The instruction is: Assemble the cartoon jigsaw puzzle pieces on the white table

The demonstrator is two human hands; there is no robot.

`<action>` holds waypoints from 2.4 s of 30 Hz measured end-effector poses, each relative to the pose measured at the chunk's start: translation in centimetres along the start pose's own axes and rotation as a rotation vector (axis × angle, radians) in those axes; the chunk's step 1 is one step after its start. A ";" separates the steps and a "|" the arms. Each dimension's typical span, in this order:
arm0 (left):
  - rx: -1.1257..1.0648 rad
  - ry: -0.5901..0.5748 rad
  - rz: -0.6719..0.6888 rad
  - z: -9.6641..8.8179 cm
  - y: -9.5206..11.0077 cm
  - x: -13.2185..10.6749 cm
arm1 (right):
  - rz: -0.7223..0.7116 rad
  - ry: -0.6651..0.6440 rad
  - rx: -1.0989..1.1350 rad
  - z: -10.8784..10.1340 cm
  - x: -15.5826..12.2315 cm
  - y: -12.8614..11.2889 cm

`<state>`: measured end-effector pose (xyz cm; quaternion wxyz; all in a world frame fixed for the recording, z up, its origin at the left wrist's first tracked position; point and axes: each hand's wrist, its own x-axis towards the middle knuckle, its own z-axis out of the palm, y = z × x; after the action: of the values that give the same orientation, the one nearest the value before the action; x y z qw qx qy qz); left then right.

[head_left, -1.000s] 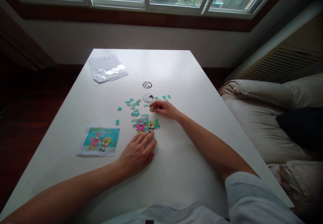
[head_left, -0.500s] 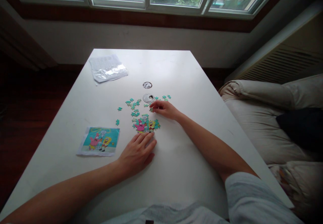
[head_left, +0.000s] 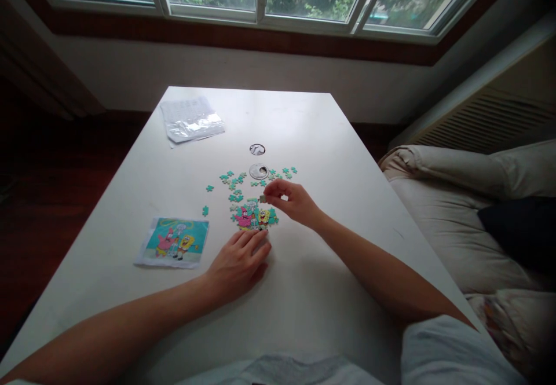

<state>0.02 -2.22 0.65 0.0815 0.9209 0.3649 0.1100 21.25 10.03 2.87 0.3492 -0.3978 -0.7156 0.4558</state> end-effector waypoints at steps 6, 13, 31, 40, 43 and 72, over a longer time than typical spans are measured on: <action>0.012 -0.009 0.003 -0.1 0.0 0.2 | 0.130 0.034 -0.099 1.6 -5.1 2.4; -0.021 -0.002 -0.006 -0.1 -0.1 0.3 | 0.142 0.018 -0.077 1.8 -5.4 2.3; -0.024 -0.019 0.006 -0.3 -0.4 0.2 | 0.220 0.068 0.245 2.1 -4.9 3.2; -0.026 -0.019 0.014 0.0 -0.5 0.1 | 0.213 0.066 0.236 2.1 -5.0 3.2; -0.030 -0.007 0.013 0.0 -0.6 0.1 | 0.204 0.065 0.238 2.1 -5.0 3.2; -0.021 -0.031 0.016 -0.1 0.9 -0.2 | -0.198 -0.052 -0.591 2.0 -5.5 2.4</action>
<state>0.42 -3.03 0.94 0.0960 0.9245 0.3551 0.1005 22.54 5.03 -0.82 0.2427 -0.3988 -0.8610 0.2020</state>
